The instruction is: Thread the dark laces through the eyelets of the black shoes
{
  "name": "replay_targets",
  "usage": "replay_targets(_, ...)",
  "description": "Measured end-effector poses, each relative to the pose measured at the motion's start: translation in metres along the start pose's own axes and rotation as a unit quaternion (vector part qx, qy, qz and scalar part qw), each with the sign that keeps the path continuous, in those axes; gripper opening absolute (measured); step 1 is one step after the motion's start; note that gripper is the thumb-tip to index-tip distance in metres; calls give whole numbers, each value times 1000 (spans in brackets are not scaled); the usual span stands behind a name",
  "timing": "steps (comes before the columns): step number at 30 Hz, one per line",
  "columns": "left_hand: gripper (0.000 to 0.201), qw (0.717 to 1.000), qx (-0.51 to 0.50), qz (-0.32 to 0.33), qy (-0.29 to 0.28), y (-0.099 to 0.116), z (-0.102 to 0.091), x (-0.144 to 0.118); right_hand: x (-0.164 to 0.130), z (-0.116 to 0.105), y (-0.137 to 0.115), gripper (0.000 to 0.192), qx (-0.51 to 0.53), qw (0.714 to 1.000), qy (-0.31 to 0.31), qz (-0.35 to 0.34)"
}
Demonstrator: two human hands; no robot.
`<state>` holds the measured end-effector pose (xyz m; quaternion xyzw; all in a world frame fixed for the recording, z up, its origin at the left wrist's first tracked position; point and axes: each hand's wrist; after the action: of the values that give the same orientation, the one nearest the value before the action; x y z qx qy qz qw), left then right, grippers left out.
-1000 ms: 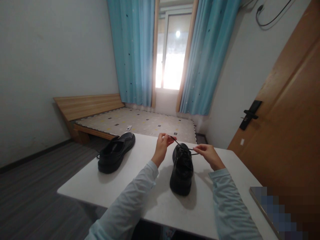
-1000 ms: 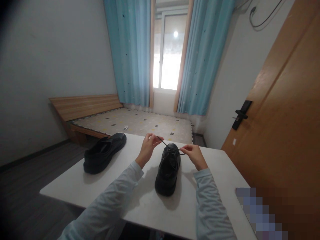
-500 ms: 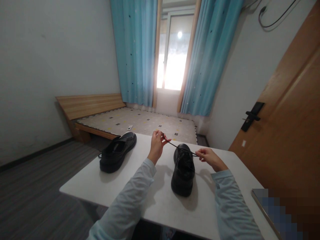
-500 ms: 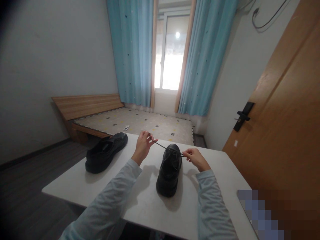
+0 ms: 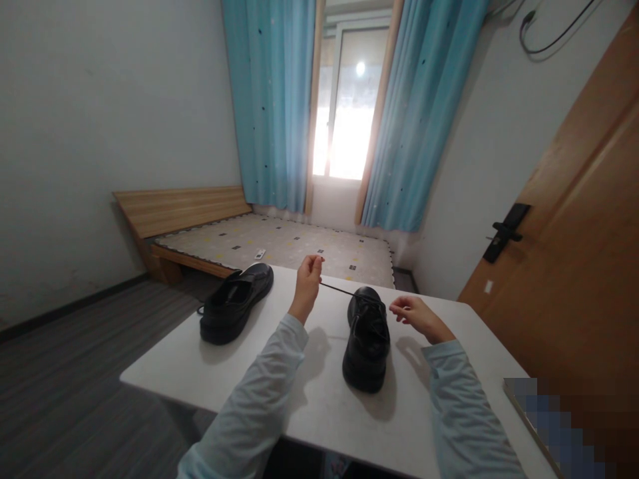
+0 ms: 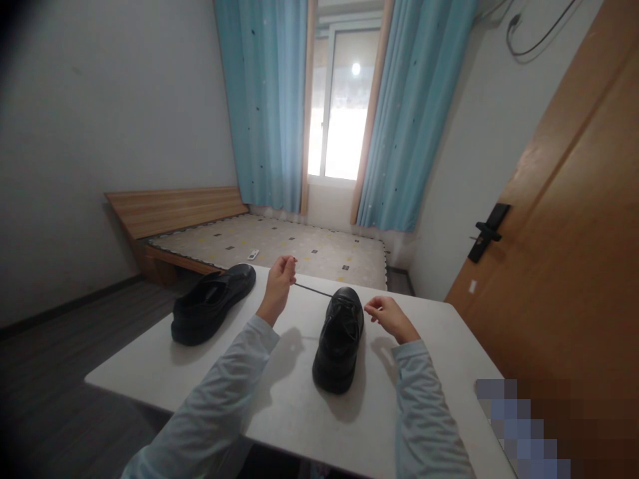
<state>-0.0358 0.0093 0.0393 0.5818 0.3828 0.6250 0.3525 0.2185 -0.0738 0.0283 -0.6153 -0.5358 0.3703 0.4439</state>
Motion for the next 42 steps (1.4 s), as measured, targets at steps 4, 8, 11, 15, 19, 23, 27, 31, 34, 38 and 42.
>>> replay_targets(4, 26, 998, -6, 17, 57, 0, -6, 5, 0, 1, -2, 15, 22, 998, 47, -34)
replay_targets(8, 23, 994, 41, 65, 84, 3, -7, 3, -1, 5, -5, 17, 34, 994, 53, -88)
replay_targets(11, 17, 984, 109, 117, 83, 7, -5, -2, -2, 11, -9, 21, 28, 989, 54, -136)
replay_targets(15, 13, 965, 198, 167, 35, 8, -2, -6, -6, 21, -15, 21, -31, 979, 44, -196)
replay_targets(19, 15, 948, 250, 186, -61, 4, 2, -9, -12, 32, -23, 21, -85, 969, 38, -227)
replay_targets(23, 16, 936, 235, 197, -173, 1, 7, -13, -14, 40, -27, 18, -114, 965, 32, -235)
replay_targets(27, 9, 920, 255, 173, -243, -2, 11, -17, -11, 43, -23, 21, -133, 959, 41, -248)
replay_targets(31, 8, 905, 285, 168, -268, -3, 13, -19, -5, 45, -16, 25, -158, 954, 45, -250)
replay_targets(34, 8, 893, 298, 183, -282, -5, 12, -19, -2, 47, -11, 27, -164, 955, 39, -245)
replay_targets(38, 10, 883, 294, 200, -307, -8, 11, -19, 1, 49, -7, 29, -166, 957, 30, -237)
replay_targets(42, 10, 879, 296, 209, -310, -10, 13, -19, 2, 50, -5, 31, -158, 960, 25, -231)
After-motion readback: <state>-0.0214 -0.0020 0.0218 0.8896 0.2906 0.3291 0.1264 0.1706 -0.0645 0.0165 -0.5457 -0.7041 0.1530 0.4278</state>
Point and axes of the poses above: each hand's wrist, its own x-axis towards the middle knuckle, its own z-axis out of the palm, y = z × x, and after that the axes turned 14 degrees about x, right-handed
